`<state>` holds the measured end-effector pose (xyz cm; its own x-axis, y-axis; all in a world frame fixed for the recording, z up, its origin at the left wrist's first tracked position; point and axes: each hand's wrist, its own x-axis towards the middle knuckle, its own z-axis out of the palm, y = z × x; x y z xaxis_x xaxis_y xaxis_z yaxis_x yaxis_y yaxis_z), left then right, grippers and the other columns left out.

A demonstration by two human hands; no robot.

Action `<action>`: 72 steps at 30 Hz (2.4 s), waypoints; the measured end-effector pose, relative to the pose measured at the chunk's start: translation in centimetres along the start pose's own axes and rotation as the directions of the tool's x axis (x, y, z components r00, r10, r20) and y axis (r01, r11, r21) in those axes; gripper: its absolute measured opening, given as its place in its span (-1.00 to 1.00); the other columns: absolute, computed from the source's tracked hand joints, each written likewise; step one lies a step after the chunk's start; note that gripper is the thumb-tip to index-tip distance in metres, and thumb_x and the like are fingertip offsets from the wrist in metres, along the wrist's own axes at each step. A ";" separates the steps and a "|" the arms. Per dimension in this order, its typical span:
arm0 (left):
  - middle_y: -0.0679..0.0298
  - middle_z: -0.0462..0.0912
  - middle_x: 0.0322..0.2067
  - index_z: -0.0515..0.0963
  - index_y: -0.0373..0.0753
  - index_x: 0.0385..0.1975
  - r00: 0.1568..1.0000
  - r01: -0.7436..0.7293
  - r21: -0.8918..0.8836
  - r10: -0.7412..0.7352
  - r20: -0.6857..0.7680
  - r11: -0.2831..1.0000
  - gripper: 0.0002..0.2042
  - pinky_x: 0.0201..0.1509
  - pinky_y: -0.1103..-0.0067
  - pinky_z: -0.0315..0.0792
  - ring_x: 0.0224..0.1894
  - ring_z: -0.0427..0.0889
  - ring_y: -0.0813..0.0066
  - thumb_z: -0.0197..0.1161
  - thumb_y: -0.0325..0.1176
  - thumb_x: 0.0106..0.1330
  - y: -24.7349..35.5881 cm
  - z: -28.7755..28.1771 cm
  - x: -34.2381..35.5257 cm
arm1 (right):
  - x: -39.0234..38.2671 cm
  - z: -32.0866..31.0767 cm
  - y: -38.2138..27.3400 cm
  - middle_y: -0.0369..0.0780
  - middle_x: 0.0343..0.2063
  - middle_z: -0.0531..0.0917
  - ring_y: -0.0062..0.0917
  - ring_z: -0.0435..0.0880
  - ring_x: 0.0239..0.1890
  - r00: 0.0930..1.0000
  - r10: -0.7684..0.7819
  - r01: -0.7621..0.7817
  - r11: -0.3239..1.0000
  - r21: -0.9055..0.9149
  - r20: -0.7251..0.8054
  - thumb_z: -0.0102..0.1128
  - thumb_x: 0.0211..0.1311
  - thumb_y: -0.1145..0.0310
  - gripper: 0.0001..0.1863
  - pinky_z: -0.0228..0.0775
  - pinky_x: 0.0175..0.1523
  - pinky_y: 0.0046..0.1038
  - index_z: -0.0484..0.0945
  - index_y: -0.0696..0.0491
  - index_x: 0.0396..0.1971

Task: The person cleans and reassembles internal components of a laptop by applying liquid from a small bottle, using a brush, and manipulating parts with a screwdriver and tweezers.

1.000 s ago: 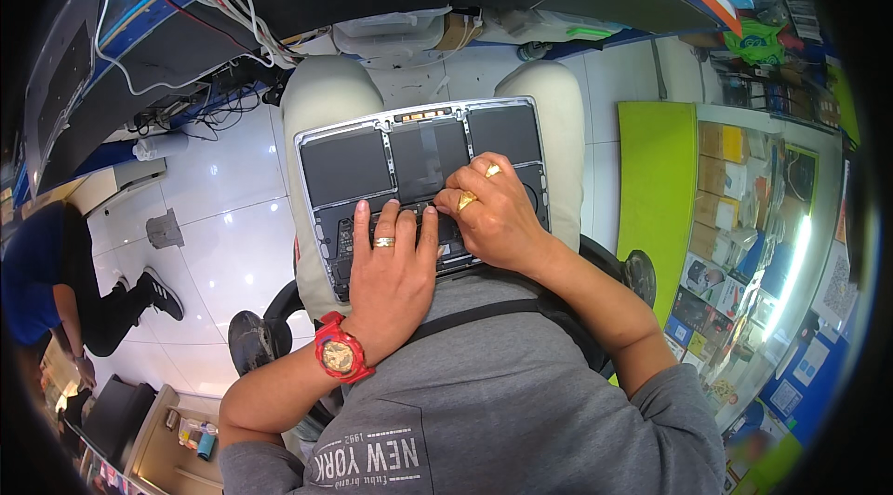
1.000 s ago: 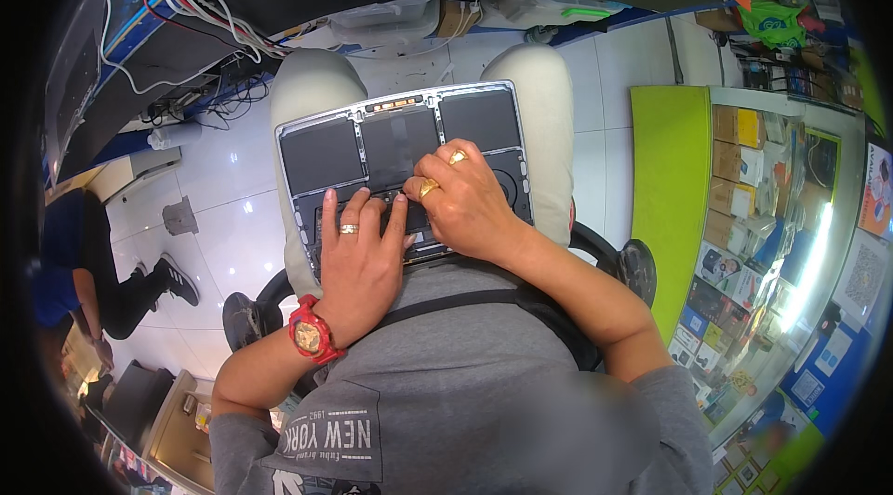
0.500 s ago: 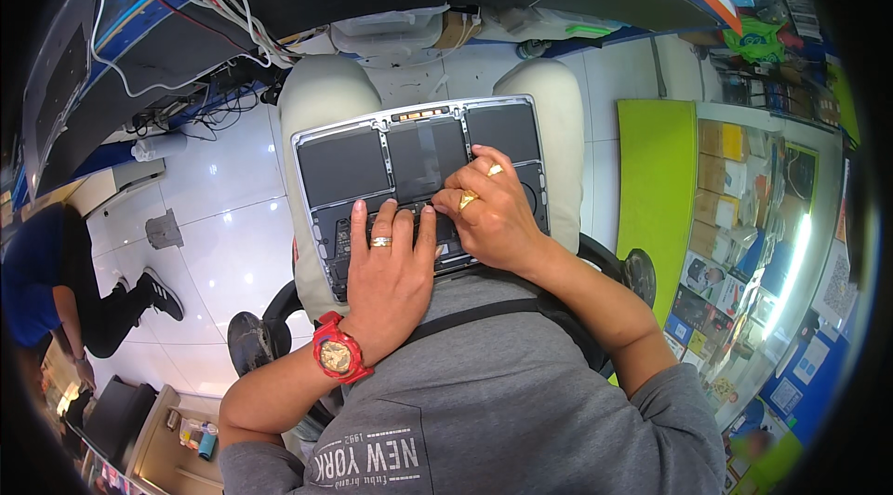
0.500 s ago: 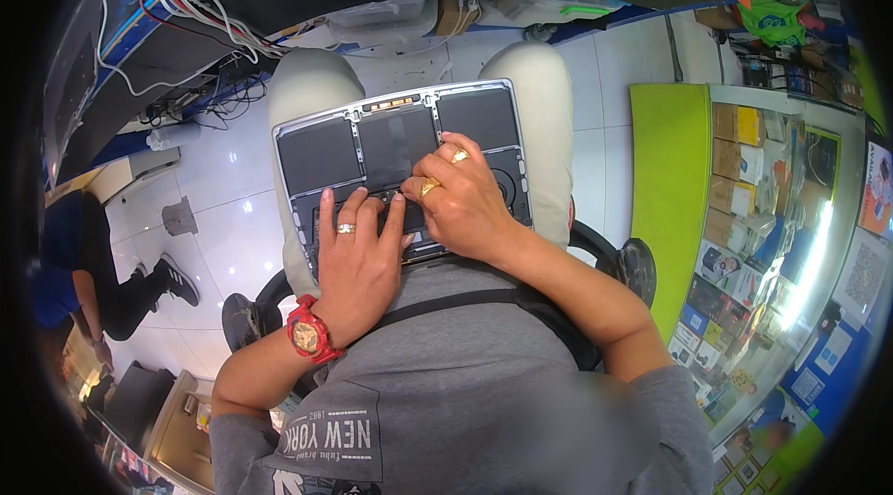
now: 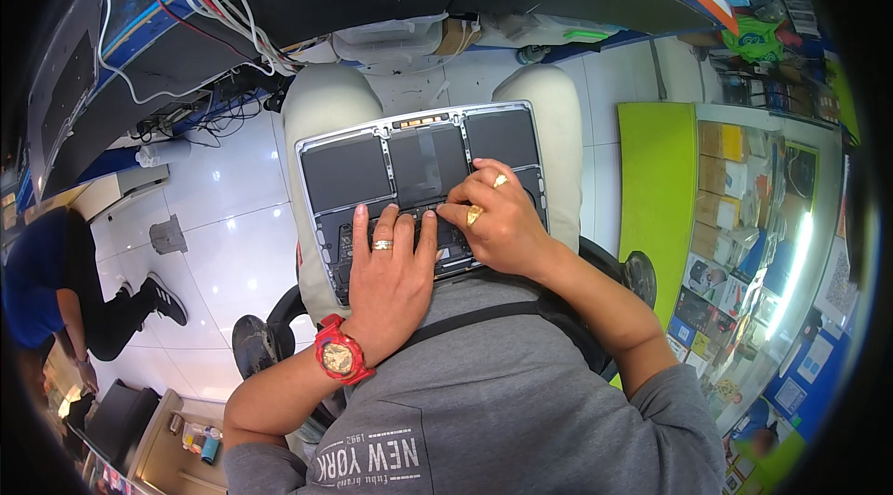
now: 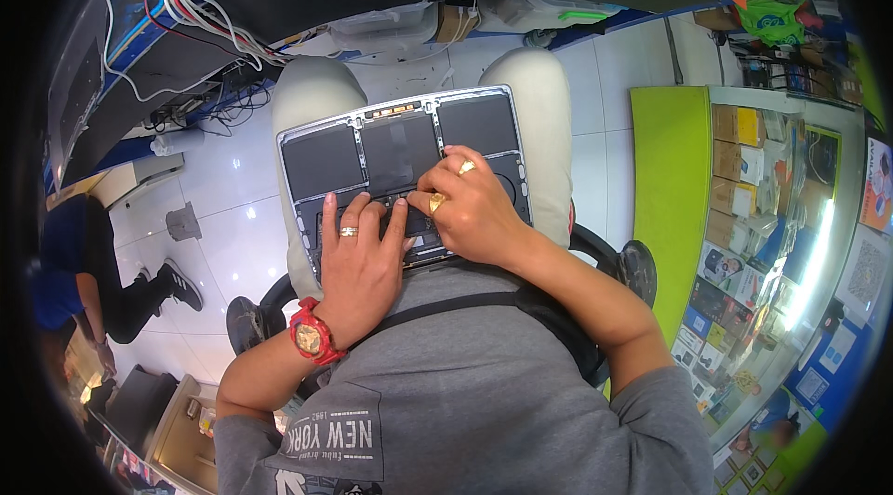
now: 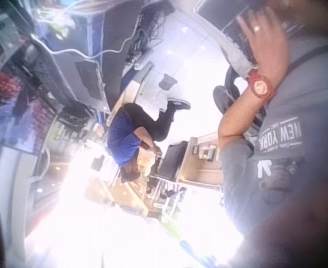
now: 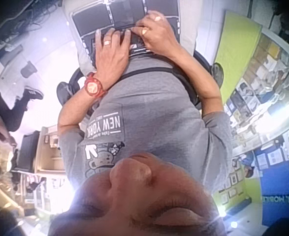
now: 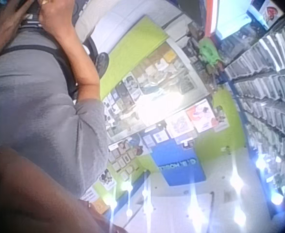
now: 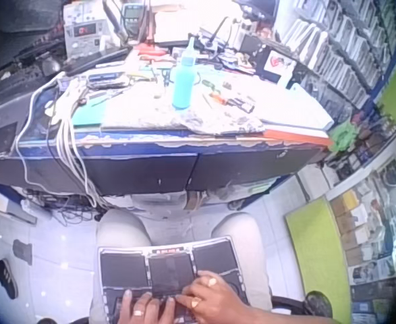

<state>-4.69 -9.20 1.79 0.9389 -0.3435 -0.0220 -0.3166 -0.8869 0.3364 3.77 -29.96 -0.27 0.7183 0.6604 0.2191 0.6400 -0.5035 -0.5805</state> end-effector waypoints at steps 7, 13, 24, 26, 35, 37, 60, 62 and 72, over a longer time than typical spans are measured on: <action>0.11 0.62 0.06 0.65 -0.29 0.30 1.000 -0.002 -0.063 0.001 -0.018 0.998 -0.49 0.65 -0.16 0.12 0.35 0.56 0.06 0.47 -0.26 0.38 -0.6 -0.4 0.2 | -0.3 0.1 -0.1 -0.23 -0.14 0.73 -0.27 0.66 0.02 0.998 -0.061 0.062 0.997 -0.053 0.024 0.38 0.06 0.53 -0.66 0.44 0.49 0.05 0.82 0.09 -0.11; 0.11 0.62 0.05 0.64 -0.30 0.30 1.000 0.010 -0.085 -0.012 -0.020 0.996 -0.50 0.64 -0.16 0.13 0.34 0.57 0.08 0.47 -0.29 0.38 -0.9 -0.5 0.3 | -0.4 0.1 -0.1 -0.25 -0.16 0.74 -0.30 0.68 -0.02 0.999 -0.044 0.044 0.998 -0.044 0.004 0.43 -0.01 0.61 -0.60 0.46 0.47 0.08 0.81 0.08 -0.08; 0.10 0.60 0.01 0.68 -0.25 0.28 1.000 -0.012 -0.073 0.010 -0.023 0.997 -0.54 0.62 -0.17 0.16 0.29 0.56 0.08 0.45 -0.27 0.41 -0.7 -0.6 0.8 | 0.5 -1.1 0.3 -0.23 -0.20 0.75 -0.27 0.71 -0.10 0.999 -0.040 0.040 0.999 0.020 -0.033 0.47 0.10 0.59 -0.70 0.50 0.40 0.06 0.80 0.07 -0.12; 0.10 0.60 0.01 0.68 -0.25 0.28 0.999 -0.022 -0.065 0.020 -0.026 0.998 -0.54 0.62 -0.17 0.16 0.28 0.56 0.08 0.44 -0.27 0.41 -0.8 -0.7 0.9 | 1.5 -2.4 0.4 -0.21 -0.22 0.75 -0.25 0.73 -0.11 0.996 -0.030 0.033 0.999 0.032 -0.083 0.49 0.14 0.59 -0.73 0.50 0.38 0.05 0.80 0.07 -0.13; 0.07 0.60 0.06 0.66 -0.25 0.30 0.999 -0.040 -0.031 0.040 -0.024 0.999 -0.53 0.64 -0.16 0.13 0.30 0.55 0.04 0.44 -0.27 0.42 -0.6 -1.0 0.7 | 19.3 -16.4 5.8 -0.10 -0.22 0.79 -0.20 0.77 -0.17 0.845 -0.092 -0.117 0.929 -0.351 -0.526 0.38 0.46 0.42 -0.88 0.59 -0.06 -0.22 0.74 0.16 -0.15; 0.07 0.60 0.06 0.65 -0.26 0.30 0.998 -0.049 -0.015 0.049 -0.026 0.999 -0.52 0.64 -0.16 0.13 0.31 0.55 0.03 0.44 -0.26 0.42 -0.6 -0.8 0.7 | 23.8 -17.7 6.8 0.04 -0.20 0.81 -0.07 0.81 -0.13 0.863 0.002 -0.230 0.892 -0.390 -0.506 0.30 0.47 0.37 -0.80 0.63 0.00 -0.12 0.76 0.20 -0.12; 0.18 0.53 -0.20 0.61 -0.28 0.41 0.999 -0.039 0.131 0.036 0.026 0.991 -0.45 0.69 -0.06 0.16 0.05 0.59 0.15 0.32 -0.11 0.51 0.5 -0.6 0.4 | 15.7 -18.3 0.7 0.06 -0.05 0.79 -0.16 0.80 -0.01 0.909 0.318 -0.330 0.944 0.000 -0.269 0.23 0.58 0.42 -0.75 0.58 0.13 -0.14 0.66 0.26 0.07; 0.17 0.54 -0.19 0.61 -0.28 0.41 0.999 -0.015 0.132 0.011 0.031 0.991 -0.45 0.69 -0.07 0.16 0.06 0.60 0.14 0.32 -0.12 0.51 0.4 -0.5 0.0 | 12.2 -15.5 1.1 -0.13 -0.24 0.72 -0.38 0.71 -0.16 0.947 0.308 -0.286 0.937 0.200 -0.089 0.29 0.58 0.44 -0.85 0.55 0.00 -0.39 0.73 0.21 -0.13; 0.12 0.57 -0.14 0.58 -0.27 0.45 0.996 -0.032 0.158 0.018 0.089 0.987 -0.44 0.68 -0.13 0.14 0.10 0.60 0.09 0.30 -0.15 0.52 0.7 -0.8 0.0 | 4.1 -6.7 0.6 -0.04 -0.23 0.76 0.00 0.78 -0.16 0.851 0.343 -0.416 0.902 0.112 0.397 0.34 0.49 0.42 -0.84 0.62 0.00 -0.07 0.79 0.21 -0.20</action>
<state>-4.79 -9.56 2.80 0.9173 -0.3856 -0.0991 -0.3640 -0.9131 0.1837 8.97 -31.31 5.56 0.7225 0.6106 -0.3243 0.2478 -0.6667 -0.7029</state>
